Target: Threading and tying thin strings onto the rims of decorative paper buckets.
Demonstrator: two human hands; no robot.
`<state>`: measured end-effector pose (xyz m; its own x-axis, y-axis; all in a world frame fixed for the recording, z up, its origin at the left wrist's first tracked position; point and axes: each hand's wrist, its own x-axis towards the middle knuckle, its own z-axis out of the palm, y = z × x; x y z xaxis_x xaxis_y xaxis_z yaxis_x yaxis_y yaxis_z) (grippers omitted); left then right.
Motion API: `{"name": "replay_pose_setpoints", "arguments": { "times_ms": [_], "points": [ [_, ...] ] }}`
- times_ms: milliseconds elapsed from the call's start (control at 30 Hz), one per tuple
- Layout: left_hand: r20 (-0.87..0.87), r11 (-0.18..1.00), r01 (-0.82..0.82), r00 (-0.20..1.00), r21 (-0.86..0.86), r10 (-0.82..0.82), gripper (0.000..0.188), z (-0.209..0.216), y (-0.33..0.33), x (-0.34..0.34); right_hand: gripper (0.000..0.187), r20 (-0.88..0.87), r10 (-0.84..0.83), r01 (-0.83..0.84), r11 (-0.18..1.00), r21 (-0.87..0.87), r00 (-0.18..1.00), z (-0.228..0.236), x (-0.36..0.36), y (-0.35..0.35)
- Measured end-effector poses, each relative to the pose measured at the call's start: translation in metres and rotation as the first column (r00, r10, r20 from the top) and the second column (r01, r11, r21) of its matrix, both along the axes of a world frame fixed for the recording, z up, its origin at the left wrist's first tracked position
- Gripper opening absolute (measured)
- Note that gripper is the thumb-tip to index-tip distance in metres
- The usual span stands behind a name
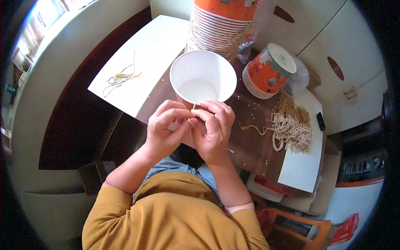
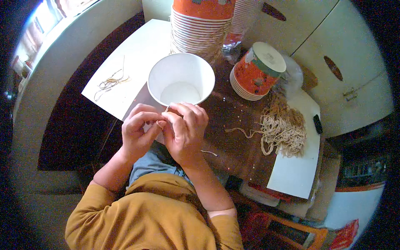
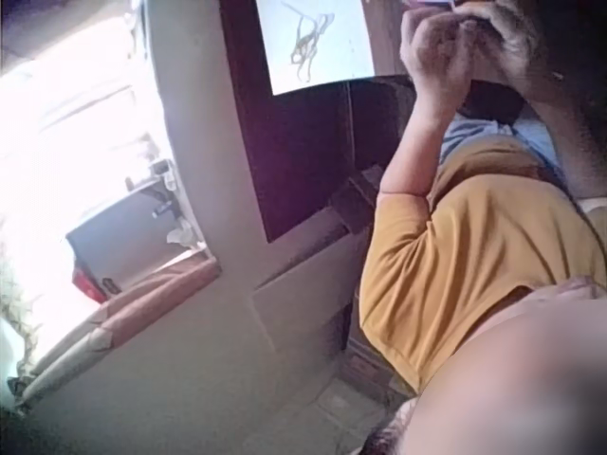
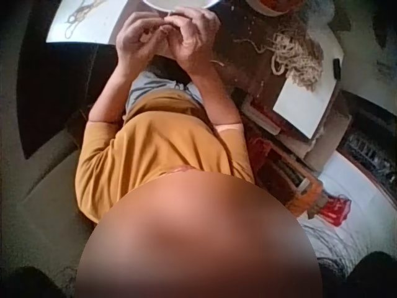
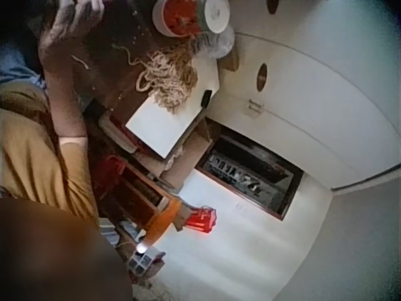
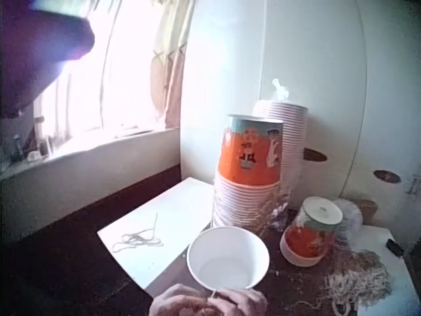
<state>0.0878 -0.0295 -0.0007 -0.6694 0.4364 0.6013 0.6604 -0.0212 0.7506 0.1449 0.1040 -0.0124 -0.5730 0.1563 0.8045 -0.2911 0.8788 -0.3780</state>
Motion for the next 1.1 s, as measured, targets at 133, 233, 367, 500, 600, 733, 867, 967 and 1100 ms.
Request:
{"name": "replay_pose_setpoints", "arguments": {
  "times_ms": [133,233,367,500,600,733,867,967,1100],
  "points": [
    [-0.055,0.998,-0.034,0.998,0.060,0.037,0.014,0.000,0.000,0.000,0.013,-0.052,0.071,-0.072,0.997,-0.019,0.996,-0.004,-0.008,-0.002],
    [-0.059,0.996,-0.048,0.997,0.077,0.052,0.013,0.002,-0.006,0.003,0.013,-0.011,0.058,-0.058,0.998,0.037,0.998,-0.007,-0.006,-0.001],
    [-0.116,0.983,0.072,0.992,0.168,-0.053,0.009,0.021,-0.015,0.006,0.017,-0.017,0.034,-0.031,0.992,0.120,0.999,-0.003,0.000,0.015],
    [0.282,0.905,0.145,0.920,0.400,-0.273,0.003,0.012,-0.018,0.005,0.014,0.113,0.136,-0.150,0.980,0.127,0.984,0.008,0.012,0.032],
    [0.372,0.852,0.010,0.897,0.524,-0.239,0.006,0.017,-0.022,-0.005,0.015,0.231,0.183,-0.227,0.957,0.180,0.955,0.022,0.027,0.054],
    [0.547,0.772,-0.193,0.805,0.606,-0.228,0.018,0.023,-0.034,-0.035,0.022,0.456,0.179,-0.326,0.907,0.268,0.872,0.058,0.050,0.083],
    [0.565,0.830,-0.203,0.811,0.520,-0.156,0.020,0.011,-0.036,-0.051,0.054,0.642,0.089,-0.387,0.857,0.340,0.761,0.140,0.059,0.053],
    [0.584,0.897,-0.180,0.806,0.404,-0.101,0.021,0.015,-0.025,-0.042,0.042,0.572,0.169,-0.487,0.739,0.465,0.802,0.210,0.078,0.016],
    [0.533,0.877,-0.059,0.813,0.477,-0.235,0.018,0.008,-0.017,-0.031,0.040,0.656,0.035,-0.501,0.676,0.540,0.754,0.263,0.090,-0.019]
  ]
}}
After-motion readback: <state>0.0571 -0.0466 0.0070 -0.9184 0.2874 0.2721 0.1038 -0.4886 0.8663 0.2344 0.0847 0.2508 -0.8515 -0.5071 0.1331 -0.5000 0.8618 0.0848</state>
